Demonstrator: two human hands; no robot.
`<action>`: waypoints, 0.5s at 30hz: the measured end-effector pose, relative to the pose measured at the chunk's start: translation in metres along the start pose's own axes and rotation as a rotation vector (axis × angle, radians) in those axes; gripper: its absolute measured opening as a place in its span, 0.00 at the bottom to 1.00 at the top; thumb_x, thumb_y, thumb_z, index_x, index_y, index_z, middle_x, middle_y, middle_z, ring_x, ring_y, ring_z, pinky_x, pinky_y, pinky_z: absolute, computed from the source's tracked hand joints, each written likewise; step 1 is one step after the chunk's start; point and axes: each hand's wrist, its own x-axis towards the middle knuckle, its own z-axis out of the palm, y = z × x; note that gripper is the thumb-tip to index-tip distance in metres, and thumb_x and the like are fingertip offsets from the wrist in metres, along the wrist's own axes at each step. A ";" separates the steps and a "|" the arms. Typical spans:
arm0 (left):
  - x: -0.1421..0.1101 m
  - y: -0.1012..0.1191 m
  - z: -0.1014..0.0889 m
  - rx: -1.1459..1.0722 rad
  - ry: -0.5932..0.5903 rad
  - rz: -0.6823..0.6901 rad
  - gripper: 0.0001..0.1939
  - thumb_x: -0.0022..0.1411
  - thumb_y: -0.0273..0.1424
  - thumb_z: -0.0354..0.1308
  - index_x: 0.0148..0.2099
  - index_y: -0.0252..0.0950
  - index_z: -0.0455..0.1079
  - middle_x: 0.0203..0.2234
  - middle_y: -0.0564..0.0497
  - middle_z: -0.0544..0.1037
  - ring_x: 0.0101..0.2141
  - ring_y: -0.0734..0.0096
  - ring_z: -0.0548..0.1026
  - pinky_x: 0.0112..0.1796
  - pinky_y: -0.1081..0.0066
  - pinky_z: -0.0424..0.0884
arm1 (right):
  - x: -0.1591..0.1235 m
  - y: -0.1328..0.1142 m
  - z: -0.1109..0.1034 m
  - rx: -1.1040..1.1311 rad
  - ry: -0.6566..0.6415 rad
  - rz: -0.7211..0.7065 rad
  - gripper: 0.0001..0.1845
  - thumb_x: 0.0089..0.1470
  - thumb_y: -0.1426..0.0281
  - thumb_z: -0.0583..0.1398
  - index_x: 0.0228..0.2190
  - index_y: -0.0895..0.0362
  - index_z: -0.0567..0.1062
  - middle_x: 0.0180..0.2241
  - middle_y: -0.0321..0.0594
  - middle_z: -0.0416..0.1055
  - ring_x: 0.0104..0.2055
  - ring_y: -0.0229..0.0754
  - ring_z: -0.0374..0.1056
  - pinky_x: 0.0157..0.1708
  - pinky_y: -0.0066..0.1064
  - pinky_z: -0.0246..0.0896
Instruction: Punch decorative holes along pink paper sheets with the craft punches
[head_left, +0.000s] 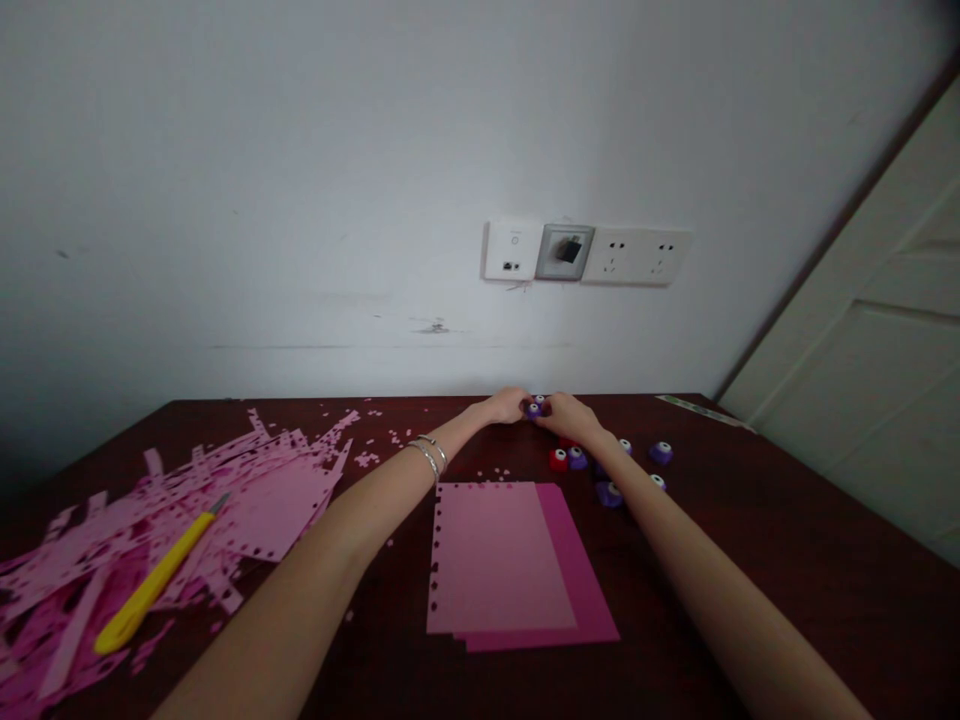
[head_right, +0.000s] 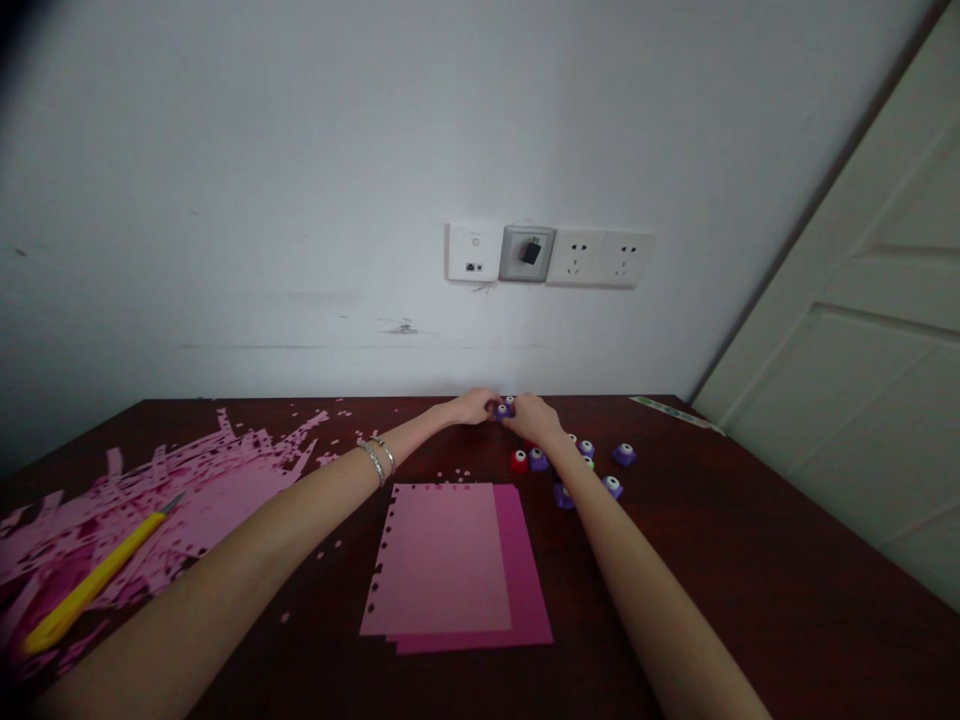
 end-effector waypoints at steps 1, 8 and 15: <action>0.000 -0.001 0.000 -0.003 -0.004 -0.001 0.09 0.49 0.19 0.52 0.33 0.31 0.71 0.22 0.54 0.72 0.26 0.74 0.66 0.30 0.75 0.62 | 0.000 0.000 0.000 0.001 -0.004 -0.003 0.14 0.48 0.62 0.56 0.32 0.58 0.76 0.34 0.48 0.74 0.38 0.47 0.70 0.28 0.27 0.56; 0.003 -0.005 -0.002 -0.001 -0.002 -0.045 0.10 0.49 0.22 0.58 0.37 0.30 0.70 0.23 0.55 0.71 0.26 0.75 0.66 0.30 0.75 0.61 | 0.000 0.003 0.000 -0.007 0.025 -0.038 0.13 0.46 0.62 0.58 0.33 0.56 0.76 0.37 0.45 0.73 0.39 0.46 0.69 0.28 0.27 0.56; -0.002 -0.014 -0.004 0.038 -0.036 0.070 0.11 0.52 0.25 0.58 0.41 0.32 0.70 0.28 0.54 0.74 0.29 0.73 0.68 0.32 0.75 0.61 | -0.001 0.002 -0.002 -0.064 0.085 -0.132 0.14 0.46 0.62 0.59 0.34 0.55 0.76 0.37 0.44 0.72 0.40 0.45 0.67 0.31 0.27 0.56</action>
